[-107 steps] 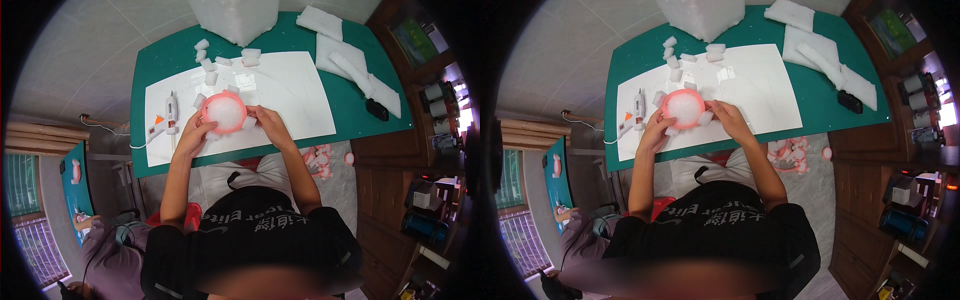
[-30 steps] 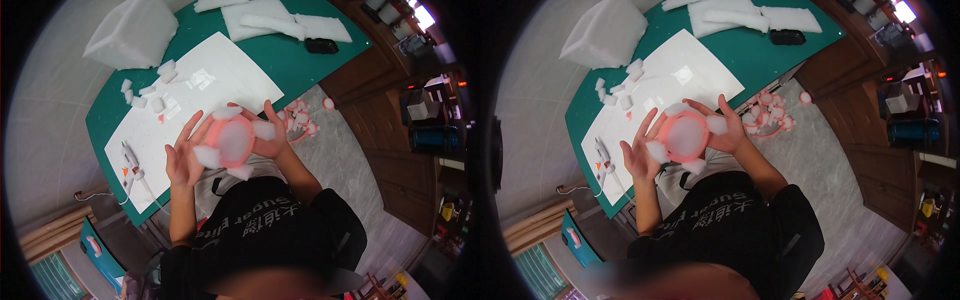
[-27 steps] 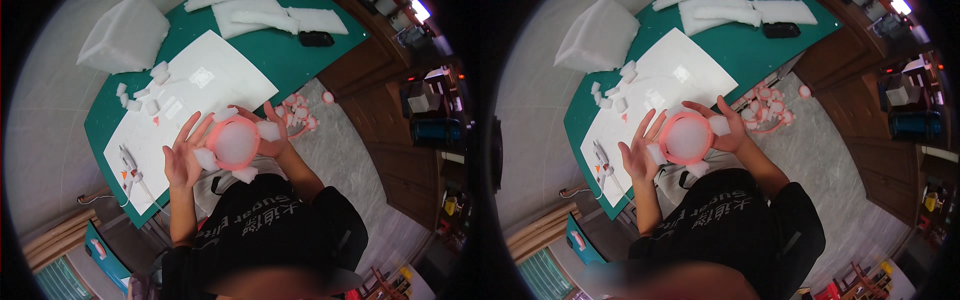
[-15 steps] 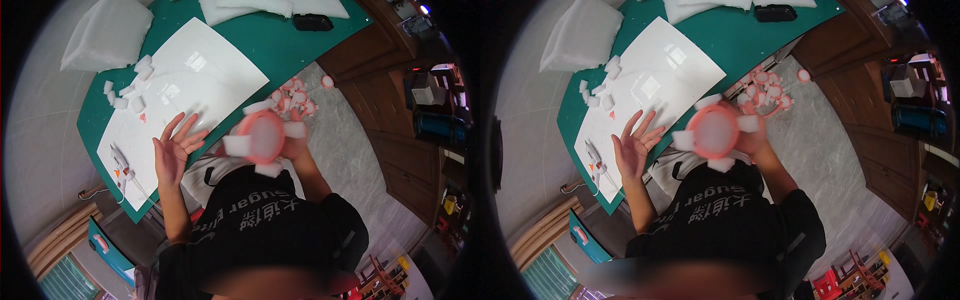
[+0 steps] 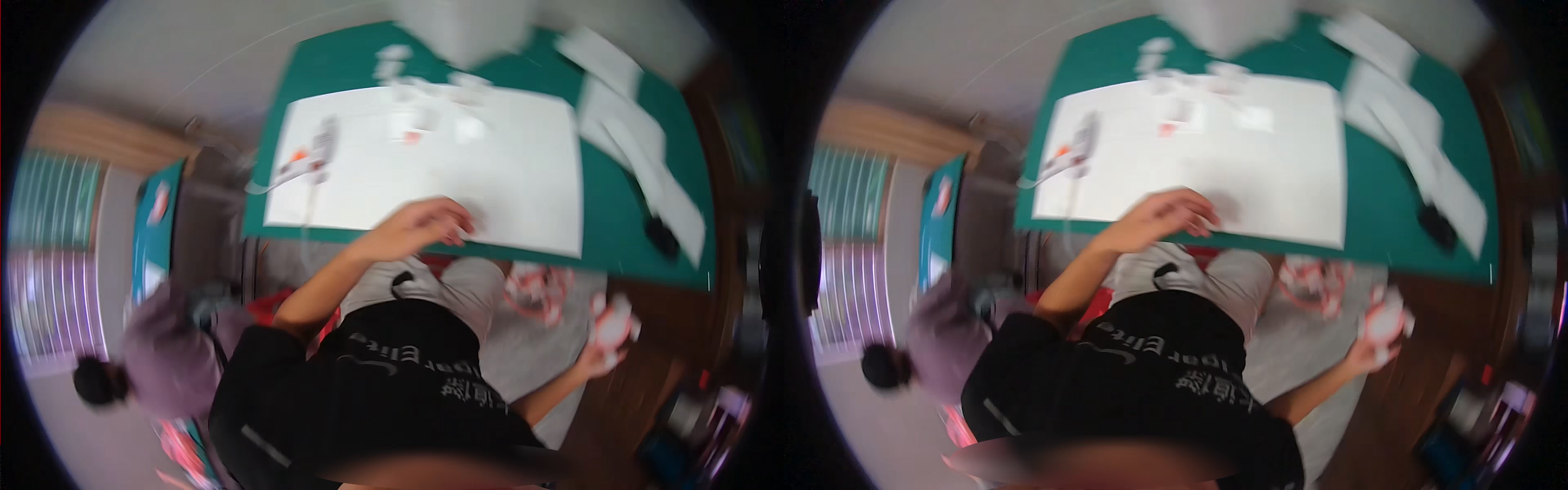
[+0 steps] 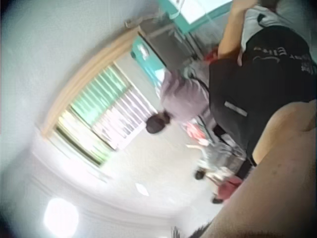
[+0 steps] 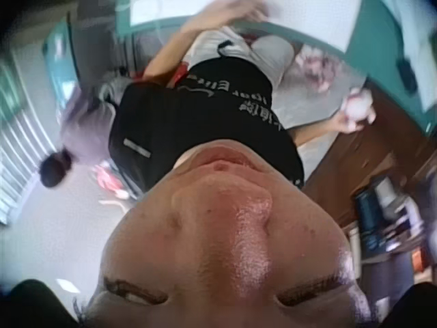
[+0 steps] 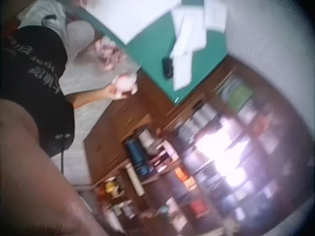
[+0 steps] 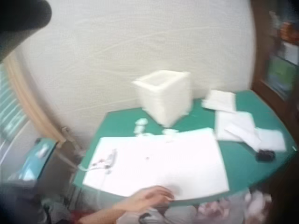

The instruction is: Using a hot glue gun to attach small white foam blocks onto a pink foam ring to create a structured object.

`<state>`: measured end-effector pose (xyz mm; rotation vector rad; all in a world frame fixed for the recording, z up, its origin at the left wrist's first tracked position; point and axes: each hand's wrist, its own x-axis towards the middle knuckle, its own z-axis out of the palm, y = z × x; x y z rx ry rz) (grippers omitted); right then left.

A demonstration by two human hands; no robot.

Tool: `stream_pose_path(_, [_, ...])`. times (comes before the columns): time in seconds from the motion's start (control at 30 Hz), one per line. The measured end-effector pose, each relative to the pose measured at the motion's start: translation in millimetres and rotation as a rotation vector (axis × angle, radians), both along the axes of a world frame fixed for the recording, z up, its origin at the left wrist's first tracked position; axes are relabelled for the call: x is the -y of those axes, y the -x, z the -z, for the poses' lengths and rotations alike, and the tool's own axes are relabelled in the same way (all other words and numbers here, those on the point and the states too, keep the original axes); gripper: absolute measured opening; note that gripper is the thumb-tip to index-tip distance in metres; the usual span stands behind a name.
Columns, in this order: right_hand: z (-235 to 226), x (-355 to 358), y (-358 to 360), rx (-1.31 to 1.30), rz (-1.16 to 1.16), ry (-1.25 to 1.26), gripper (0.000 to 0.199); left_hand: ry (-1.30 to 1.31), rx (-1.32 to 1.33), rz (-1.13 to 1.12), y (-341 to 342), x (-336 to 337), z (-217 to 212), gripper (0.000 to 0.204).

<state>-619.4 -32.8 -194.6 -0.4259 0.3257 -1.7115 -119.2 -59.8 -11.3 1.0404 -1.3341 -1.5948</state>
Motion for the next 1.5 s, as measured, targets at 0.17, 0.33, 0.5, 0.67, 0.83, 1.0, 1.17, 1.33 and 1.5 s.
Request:
stream_pose_path(0.17, [139, 4, -37, -0.196, -0.04, -0.59, 0.061, 0.057, 0.19, -0.045, -36, -48, -20, 0.034])
stream_pose_path(0.33, [249, 6, -65, -0.63, -0.455, -1.093, 0.063, 0.13, 0.162, -0.259, -83, -104, -15, 0.035])
stream_pose_path(0.5, [275, 28, -75, -0.853, -0.614, -1.154, 0.065, 0.132, -0.026, -0.567, -154, -148, -15, 0.042])
stream_pose_path(0.67, [268, 42, -78, -0.987, -0.621, -1.17, 0.067, 0.241, 0.006, -0.891, -222, -168, -11, 0.038])
stream_pose_path(0.83, [245, 54, -63, -1.12, -0.536, -1.168, 0.065, 0.279, -0.18, -1.188, -330, -190, 24, 0.038])
stream_pose_path(1.0, [230, 29, -87, -1.137, -0.58, -1.23, 0.048, 0.225, -0.278, -1.555, -469, -229, 63, 0.041])
stream_pose_path(1.17, [210, -10, -147, -1.199, -0.72, -1.22, 0.035, 0.242, -0.259, -1.675, -588, -264, 67, 0.064])
stream_pose_path(1.33, [198, -20, -177, -1.263, -0.763, -1.18, 0.033, 0.303, -0.327, -1.749, -672, -285, 61, 0.084])
stream_pose_path(1.5, [196, -14, -183, -1.337, -0.734, -1.148, 0.033, 0.218, -0.371, -1.801, -725, -283, 60, 0.09])
